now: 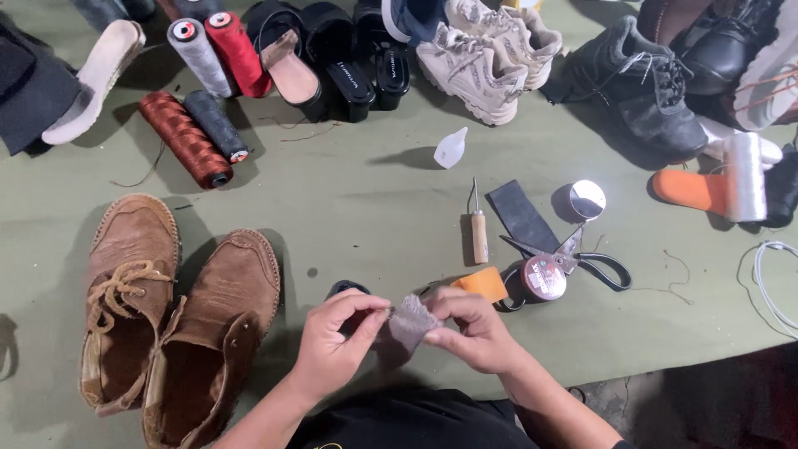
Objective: The person is polishing a brown leather shoe using a cloth and polish on a workbench.
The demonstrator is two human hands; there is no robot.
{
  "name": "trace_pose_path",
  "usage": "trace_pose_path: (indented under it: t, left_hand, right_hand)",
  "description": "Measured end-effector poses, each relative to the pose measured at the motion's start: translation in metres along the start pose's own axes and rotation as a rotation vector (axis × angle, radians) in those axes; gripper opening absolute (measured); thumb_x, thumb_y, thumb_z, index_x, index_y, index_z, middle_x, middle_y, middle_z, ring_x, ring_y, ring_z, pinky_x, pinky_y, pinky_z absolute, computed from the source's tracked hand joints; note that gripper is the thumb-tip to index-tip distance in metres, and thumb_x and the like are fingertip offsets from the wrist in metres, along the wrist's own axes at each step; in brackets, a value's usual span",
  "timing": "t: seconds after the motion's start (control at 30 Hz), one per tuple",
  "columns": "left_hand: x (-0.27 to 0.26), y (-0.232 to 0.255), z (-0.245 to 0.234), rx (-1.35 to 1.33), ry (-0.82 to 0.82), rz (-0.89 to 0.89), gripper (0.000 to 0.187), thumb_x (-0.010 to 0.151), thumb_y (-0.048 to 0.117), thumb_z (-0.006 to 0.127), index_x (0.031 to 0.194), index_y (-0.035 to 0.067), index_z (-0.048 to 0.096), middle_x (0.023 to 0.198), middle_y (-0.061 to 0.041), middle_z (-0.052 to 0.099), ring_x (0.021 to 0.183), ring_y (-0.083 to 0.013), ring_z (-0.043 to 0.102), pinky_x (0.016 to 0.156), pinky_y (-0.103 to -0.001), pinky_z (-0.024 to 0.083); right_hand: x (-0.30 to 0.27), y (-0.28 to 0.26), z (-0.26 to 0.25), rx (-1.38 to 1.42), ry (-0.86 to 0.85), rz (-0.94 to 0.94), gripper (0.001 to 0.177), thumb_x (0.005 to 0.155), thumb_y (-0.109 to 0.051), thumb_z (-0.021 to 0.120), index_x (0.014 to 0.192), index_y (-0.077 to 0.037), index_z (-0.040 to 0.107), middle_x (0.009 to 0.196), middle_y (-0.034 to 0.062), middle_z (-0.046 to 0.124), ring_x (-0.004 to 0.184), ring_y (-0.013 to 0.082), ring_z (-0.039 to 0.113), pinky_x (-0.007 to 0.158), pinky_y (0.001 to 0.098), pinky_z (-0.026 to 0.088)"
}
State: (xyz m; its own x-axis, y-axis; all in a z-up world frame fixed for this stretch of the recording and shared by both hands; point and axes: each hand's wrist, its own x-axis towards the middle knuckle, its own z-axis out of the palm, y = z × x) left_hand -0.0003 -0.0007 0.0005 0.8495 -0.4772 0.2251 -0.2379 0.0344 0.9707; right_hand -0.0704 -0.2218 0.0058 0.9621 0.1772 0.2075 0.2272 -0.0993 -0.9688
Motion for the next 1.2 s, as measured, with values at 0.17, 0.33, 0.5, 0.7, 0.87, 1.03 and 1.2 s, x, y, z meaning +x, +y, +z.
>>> trace_pose_path:
  t: [0.17,0.33,0.5,0.7,0.87,1.03,1.2]
  left_hand:
    - [-0.003,-0.014,0.011,-0.015,-0.068,0.018,0.014,0.093,0.015,0.072,0.106,0.009,0.075,0.089,-0.003,0.072,0.077,-0.0134,0.065,0.075,-0.026,0.054]
    - [-0.007,-0.031,0.016,0.028,-0.146,-0.078,0.025,0.086,0.014,0.077,0.11,0.01,0.073,0.103,-0.002,0.079,0.09,-0.0144,0.071,0.086,-0.03,0.056]
    - [-0.001,-0.013,0.011,-0.003,-0.065,0.004,0.01,0.092,0.012,0.072,0.1,0.008,0.076,0.083,-0.002,0.071,0.071,-0.0122,0.062,0.071,-0.026,0.054]
    - [0.001,-0.018,0.01,0.002,-0.024,0.036,0.01,0.094,0.012,0.07,0.102,0.009,0.074,0.08,-0.001,0.063,0.069,-0.0127,0.055,0.067,-0.025,0.048]
    - [-0.005,-0.031,0.021,-0.032,-0.079,-0.012,0.014,0.091,0.011,0.075,0.105,0.012,0.074,0.079,0.001,0.064,0.067,-0.0113,0.056,0.066,-0.025,0.05]
    - [-0.007,-0.034,0.025,0.01,-0.074,-0.053,0.009,0.088,0.009,0.075,0.097,0.008,0.075,0.078,-0.001,0.066,0.069,-0.0112,0.06,0.068,-0.025,0.052]
    - [-0.021,-0.051,0.01,0.016,-0.032,-0.103,0.009,0.089,0.008,0.073,0.097,0.008,0.077,0.083,-0.001,0.07,0.074,-0.011,0.064,0.071,-0.024,0.054]
  right_hand:
    - [-0.002,0.006,0.013,0.213,0.172,0.005,0.023,0.1,-0.025,0.063,0.087,-0.008,0.061,0.117,0.0155,0.066,0.12,0.0341,0.069,0.102,0.0443,0.052]
    - [-0.006,0.017,0.02,0.069,0.27,0.001,0.018,0.1,-0.021,0.061,0.09,-0.007,0.063,0.105,0.0109,0.066,0.113,0.0306,0.072,0.094,0.0389,0.055]
    - [-0.012,0.036,0.022,0.136,0.166,0.165,0.021,0.094,-0.027,0.071,0.097,-0.008,0.063,0.086,0.0002,0.059,0.076,0.0104,0.054,0.069,0.0249,0.044]
    - [-0.019,0.031,0.024,0.137,0.084,0.148,0.026,0.091,-0.027,0.078,0.083,-0.01,0.061,0.084,-0.0008,0.052,0.076,0.0107,0.049,0.068,0.026,0.043]
    - [-0.013,0.009,0.011,0.047,0.133,-0.052,0.024,0.095,-0.033,0.071,0.088,-0.01,0.067,0.155,0.0285,0.043,0.14,0.0299,0.051,0.117,0.0477,0.039]
    - [-0.007,0.022,-0.003,0.962,0.404,0.021,0.033,0.09,-0.017,0.076,0.112,-0.004,0.055,0.097,0.0111,0.07,0.12,0.0359,0.064,0.098,0.0678,0.046]
    - [-0.033,0.028,-0.082,0.715,0.79,0.155,0.023,0.087,-0.015,0.073,0.104,-0.005,0.061,0.082,0.0211,0.072,0.09,0.0428,0.07,0.082,0.0532,0.053]
